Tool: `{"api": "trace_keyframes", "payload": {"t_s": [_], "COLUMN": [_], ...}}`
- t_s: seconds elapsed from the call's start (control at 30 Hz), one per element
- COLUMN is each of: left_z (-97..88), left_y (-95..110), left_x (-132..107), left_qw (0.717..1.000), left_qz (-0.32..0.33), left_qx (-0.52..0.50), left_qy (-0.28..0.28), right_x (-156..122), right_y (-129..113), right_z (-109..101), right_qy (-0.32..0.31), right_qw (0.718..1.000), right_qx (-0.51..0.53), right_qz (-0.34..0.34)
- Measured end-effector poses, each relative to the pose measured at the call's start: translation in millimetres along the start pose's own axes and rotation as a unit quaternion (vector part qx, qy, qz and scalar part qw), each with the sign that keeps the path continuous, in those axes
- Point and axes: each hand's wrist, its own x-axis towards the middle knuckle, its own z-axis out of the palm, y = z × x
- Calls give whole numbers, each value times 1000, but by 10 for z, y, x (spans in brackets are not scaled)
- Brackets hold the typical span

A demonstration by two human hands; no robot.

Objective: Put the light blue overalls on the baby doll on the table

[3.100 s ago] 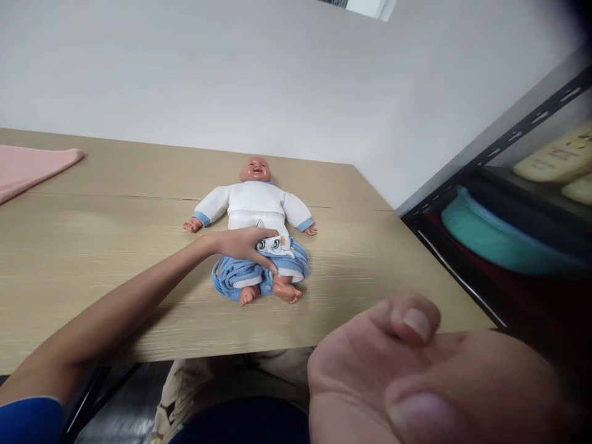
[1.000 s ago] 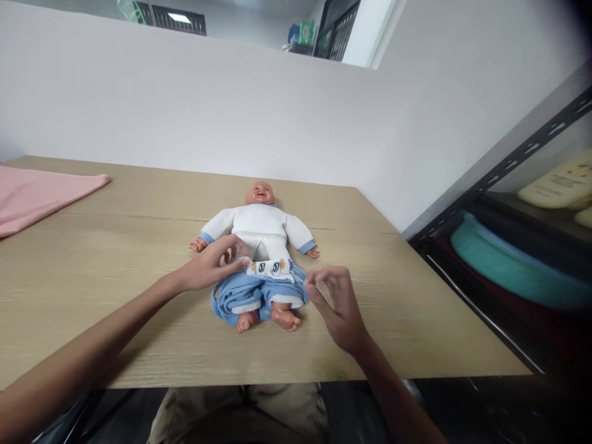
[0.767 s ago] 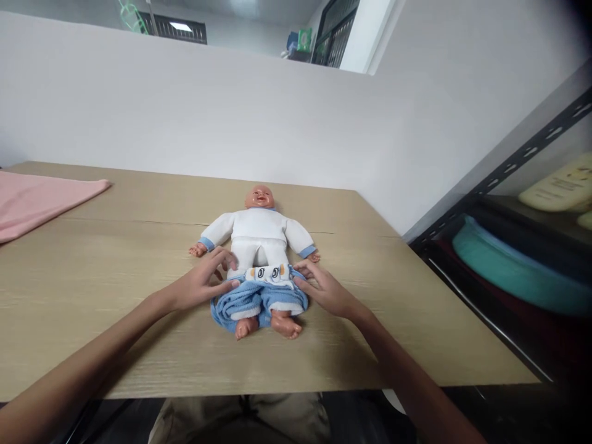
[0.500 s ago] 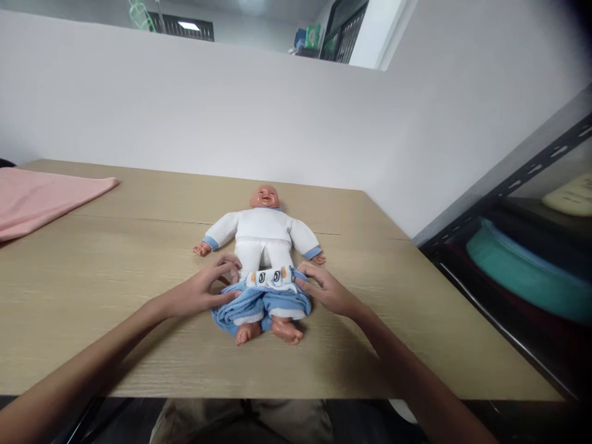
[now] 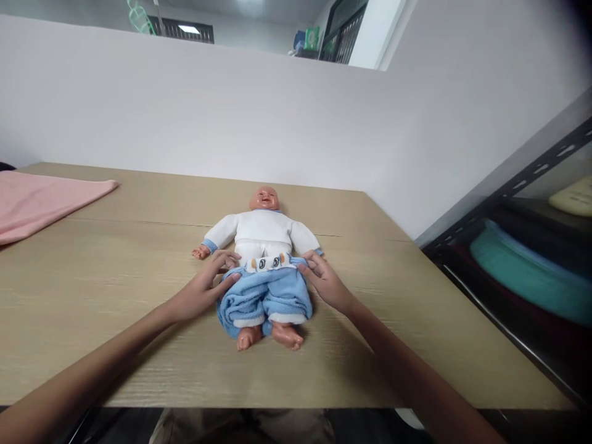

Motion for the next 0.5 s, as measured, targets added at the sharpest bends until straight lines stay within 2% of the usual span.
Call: {"api": "trace_keyframes", "payload": {"t_s": [0.17,0.3,0.4,0.5], "left_z": [128,211,315,387], "left_y": [-99,-193,-261,-316], "left_x": [159,359,512,562], "left_qw": [999,995,992,988], "left_qz": [-23,-36,-55,-86], "left_qx": [-31,2,-30,-77], "left_qy": [31,90,106,103], "right_x": [143,290,477,602], "right_y": [128,250,343,409], "right_z": [146,210,251,275], "right_qy": [102,160,169,148], "right_qw": [992,985,985,989], "right_qx": [-64,-63,-43,-16], "right_qz": [-26,-28,-15,-2]}}
